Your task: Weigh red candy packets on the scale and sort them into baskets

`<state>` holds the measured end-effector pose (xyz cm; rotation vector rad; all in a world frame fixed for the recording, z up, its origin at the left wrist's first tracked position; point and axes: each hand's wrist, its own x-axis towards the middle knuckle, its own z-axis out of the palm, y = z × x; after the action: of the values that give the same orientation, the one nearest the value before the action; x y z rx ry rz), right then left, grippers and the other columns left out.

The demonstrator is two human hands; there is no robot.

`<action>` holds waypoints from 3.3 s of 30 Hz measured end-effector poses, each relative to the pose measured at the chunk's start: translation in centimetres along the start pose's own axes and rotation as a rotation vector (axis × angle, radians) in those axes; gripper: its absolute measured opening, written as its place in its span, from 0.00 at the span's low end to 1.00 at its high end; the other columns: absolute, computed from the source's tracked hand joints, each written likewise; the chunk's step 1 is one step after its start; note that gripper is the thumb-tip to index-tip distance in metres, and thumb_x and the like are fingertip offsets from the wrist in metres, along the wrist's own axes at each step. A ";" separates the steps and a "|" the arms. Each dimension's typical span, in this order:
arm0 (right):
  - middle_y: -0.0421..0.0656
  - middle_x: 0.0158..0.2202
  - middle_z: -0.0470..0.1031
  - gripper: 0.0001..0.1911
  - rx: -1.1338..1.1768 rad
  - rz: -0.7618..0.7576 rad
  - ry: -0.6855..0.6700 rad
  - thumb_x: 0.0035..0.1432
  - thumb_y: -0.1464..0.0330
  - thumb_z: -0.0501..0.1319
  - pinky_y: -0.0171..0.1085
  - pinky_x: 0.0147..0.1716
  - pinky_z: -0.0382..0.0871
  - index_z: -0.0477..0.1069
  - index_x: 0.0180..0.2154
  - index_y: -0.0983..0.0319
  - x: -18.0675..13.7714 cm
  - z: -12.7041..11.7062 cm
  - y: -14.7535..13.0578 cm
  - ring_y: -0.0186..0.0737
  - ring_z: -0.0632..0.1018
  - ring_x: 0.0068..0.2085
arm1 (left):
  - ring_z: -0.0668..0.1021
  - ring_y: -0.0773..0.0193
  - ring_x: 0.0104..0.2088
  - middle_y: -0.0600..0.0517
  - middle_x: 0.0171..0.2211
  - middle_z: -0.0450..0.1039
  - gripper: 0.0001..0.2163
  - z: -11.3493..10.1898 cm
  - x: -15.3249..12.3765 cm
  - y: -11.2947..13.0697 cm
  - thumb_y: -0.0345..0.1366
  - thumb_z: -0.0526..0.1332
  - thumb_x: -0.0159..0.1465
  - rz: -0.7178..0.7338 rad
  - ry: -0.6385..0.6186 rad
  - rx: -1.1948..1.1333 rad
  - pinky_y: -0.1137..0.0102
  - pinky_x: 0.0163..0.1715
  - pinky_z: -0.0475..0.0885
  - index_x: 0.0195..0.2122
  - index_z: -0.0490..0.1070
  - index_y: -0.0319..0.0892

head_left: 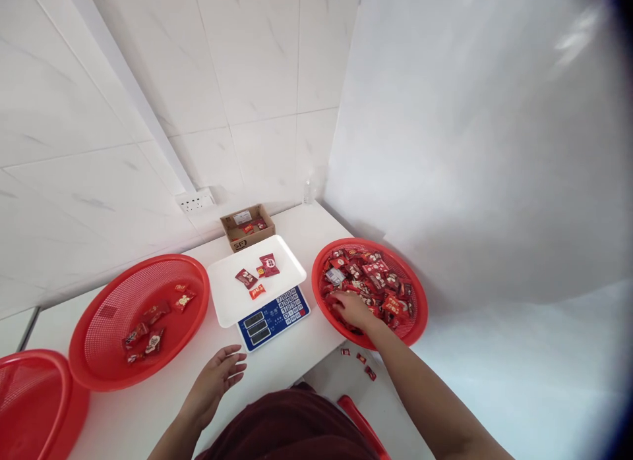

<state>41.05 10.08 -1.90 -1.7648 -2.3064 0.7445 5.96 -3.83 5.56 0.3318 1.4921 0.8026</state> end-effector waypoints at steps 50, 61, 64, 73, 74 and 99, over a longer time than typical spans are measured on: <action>0.43 0.41 0.72 0.28 0.794 -0.031 -0.525 0.51 0.68 0.56 0.36 0.27 0.71 0.56 0.55 0.58 -4.0 1.3 -15.6 0.36 0.75 0.32 | 0.73 0.69 0.29 0.52 0.31 0.71 0.21 4.6 0.2 -1.4 0.47 0.68 0.48 0.075 -0.229 0.023 0.68 0.34 0.69 0.37 0.66 0.41; 0.50 0.60 0.59 0.42 0.938 0.088 -0.065 0.52 0.59 0.59 0.40 0.40 0.73 0.41 0.63 0.53 4.7 0.2 -15.7 0.42 0.77 0.43 | 0.71 0.70 0.28 0.54 0.28 0.70 0.19 0.7 -0.5 -2.2 0.46 0.68 0.48 0.039 -0.095 -0.046 0.70 0.33 0.68 0.32 0.64 0.41; 0.52 0.60 0.59 0.37 0.680 0.063 0.034 0.52 0.61 0.58 0.44 0.46 0.70 0.48 0.62 0.57 4.8 0.9 -14.3 0.45 0.76 0.44 | 0.72 0.69 0.29 0.54 0.28 0.71 0.19 0.5 -0.7 -1.9 0.47 0.67 0.48 0.079 -0.086 -0.030 0.70 0.33 0.67 0.33 0.64 0.41; 0.55 0.54 0.65 0.22 0.106 -0.101 0.310 0.55 0.67 0.51 0.49 0.56 0.57 0.64 0.52 0.66 0.3 4.1 -6.6 0.51 0.64 0.57 | 0.70 0.72 0.24 0.56 0.24 0.70 0.20 -1.2 -0.4 -1.3 0.51 0.65 0.48 0.157 0.012 0.040 0.72 0.29 0.63 0.29 0.62 0.41; 0.55 0.55 0.63 0.23 0.095 -0.081 0.297 0.55 0.67 0.51 0.49 0.56 0.57 0.63 0.53 0.66 0.1 4.3 -6.3 0.51 0.63 0.58 | 0.69 0.72 0.22 0.56 0.23 0.70 0.20 -1.4 -0.3 -1.2 0.52 0.65 0.49 0.164 0.014 0.050 0.73 0.28 0.62 0.29 0.62 0.41; 0.55 0.59 0.62 0.30 0.304 0.305 0.508 0.58 0.58 0.46 0.46 0.59 0.53 0.59 0.58 0.68 0.9 1.5 -0.9 0.47 0.61 0.60 | 0.68 0.71 0.24 0.57 0.23 0.67 0.19 -1.5 -0.7 -1.1 0.52 0.63 0.50 0.115 0.000 0.113 0.73 0.26 0.61 0.27 0.62 0.42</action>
<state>39.37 10.31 -2.95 -1.9039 -1.5390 0.5627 4.92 -5.46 5.23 0.5057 1.5325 0.8105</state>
